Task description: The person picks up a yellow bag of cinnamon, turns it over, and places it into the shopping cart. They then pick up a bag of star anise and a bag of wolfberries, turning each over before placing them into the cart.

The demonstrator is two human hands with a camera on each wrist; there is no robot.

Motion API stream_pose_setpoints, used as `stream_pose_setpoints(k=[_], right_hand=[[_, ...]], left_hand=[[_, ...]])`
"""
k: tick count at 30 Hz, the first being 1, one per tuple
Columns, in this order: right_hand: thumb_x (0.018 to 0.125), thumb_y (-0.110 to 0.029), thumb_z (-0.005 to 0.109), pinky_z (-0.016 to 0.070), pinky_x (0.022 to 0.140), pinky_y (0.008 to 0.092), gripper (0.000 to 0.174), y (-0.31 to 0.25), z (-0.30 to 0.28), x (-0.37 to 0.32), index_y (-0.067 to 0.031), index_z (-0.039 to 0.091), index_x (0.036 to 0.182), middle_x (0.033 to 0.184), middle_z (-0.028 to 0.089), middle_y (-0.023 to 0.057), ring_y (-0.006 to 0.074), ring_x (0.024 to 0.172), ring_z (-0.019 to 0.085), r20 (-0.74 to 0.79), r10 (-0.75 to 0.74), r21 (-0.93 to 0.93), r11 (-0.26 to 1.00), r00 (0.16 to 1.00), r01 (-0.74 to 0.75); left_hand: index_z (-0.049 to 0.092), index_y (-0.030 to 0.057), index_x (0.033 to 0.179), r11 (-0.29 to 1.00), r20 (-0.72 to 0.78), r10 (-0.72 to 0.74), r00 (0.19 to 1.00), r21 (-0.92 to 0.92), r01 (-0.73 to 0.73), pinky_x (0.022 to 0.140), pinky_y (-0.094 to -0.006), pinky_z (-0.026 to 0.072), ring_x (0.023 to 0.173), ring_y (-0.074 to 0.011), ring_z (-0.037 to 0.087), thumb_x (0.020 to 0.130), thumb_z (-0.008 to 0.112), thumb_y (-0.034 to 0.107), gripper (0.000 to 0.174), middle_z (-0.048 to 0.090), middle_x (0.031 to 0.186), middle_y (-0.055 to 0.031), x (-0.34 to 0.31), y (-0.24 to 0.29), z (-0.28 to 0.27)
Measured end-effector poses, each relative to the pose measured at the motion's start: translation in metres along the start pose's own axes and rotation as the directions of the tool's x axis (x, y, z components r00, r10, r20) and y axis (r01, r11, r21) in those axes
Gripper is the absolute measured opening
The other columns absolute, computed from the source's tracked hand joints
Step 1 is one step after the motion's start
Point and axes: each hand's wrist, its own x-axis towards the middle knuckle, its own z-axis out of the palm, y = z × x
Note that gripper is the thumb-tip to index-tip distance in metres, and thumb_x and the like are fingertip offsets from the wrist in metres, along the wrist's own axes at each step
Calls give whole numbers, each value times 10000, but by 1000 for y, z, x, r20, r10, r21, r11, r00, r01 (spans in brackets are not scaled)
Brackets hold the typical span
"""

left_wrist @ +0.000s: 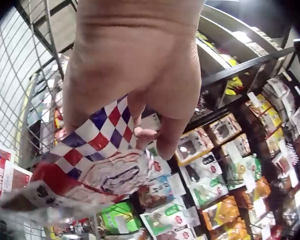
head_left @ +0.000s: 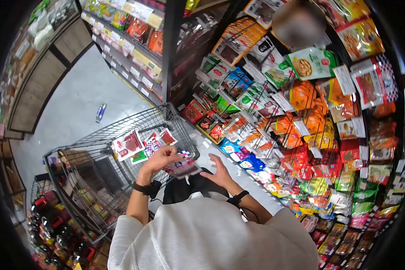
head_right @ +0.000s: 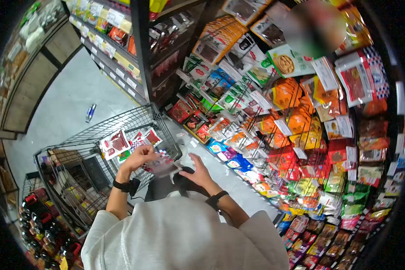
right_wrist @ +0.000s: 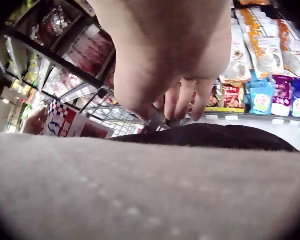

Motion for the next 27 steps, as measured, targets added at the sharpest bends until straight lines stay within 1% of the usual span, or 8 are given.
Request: stream_pose_setpoints(k=[2,5,9,14,17,21,22,27], right_hand=[[771,-341,819,493,949,365,709,-11,-2,7,-23,504,1321,1286,579,146,284,1083,620,-67,-163,-53,986,984,160],[769,-298,829,489,947,366,664,-9,-5,2,-42,534,1306,1209,643,128,235,1073,629,225,80,284,948,971,-144],[809,-326,788,507,849,326,468,-26,-20,-5,-7,650,1123,1000,710,114,173,921,661,207,155,222,954,966,-200],[850,-242,751,517,821,318,360,-12,-38,-23,-14,657,1112,969,717,96,159,873,664,130,134,243,956,982,-163],[843,-214,758,523,815,313,344,1,-54,-41,-2,658,1096,977,719,96,148,878,671,39,167,381,909,985,-170],[838,-227,764,525,811,318,361,13,-86,-67,4,649,1091,972,719,103,167,872,679,-57,240,315,925,969,-211],[834,-232,766,524,818,324,372,21,-91,-73,5,645,1094,972,718,111,175,881,681,-99,244,293,934,965,-206],[824,-245,777,529,812,340,390,32,-127,-110,-2,641,1098,973,716,116,207,882,684,-312,249,376,919,917,-122]], left_hand=[[367,126,642,998,152,-63,986,-1,63,472,-231,226,546,3,310,898,720,167,439,333,595,111,4,28,20],[355,128,640,998,231,-15,973,60,1,465,-235,225,539,0,313,898,717,157,446,338,590,107,19,52,43],[399,124,664,989,215,-1,977,146,-31,491,-213,285,577,3,376,902,705,173,391,412,620,101,42,60,57],[521,76,768,998,122,-45,992,44,40,575,-220,378,666,-46,488,914,695,283,307,533,742,23,40,75,83],[566,57,830,985,99,34,994,167,-51,599,-226,405,697,-57,510,920,688,301,287,564,782,10,42,71,96],[585,38,1003,990,197,-85,977,131,60,685,-240,459,791,-79,556,906,707,334,334,620,892,-20,43,60,134],[578,25,1136,952,207,-198,958,275,138,747,-256,480,878,-100,592,888,732,316,411,656,1029,-64,39,68,148],[562,19,1282,958,313,-165,935,276,77,903,-295,480,1001,-135,617,855,769,246,526,673,1121,-74,48,44,224]])
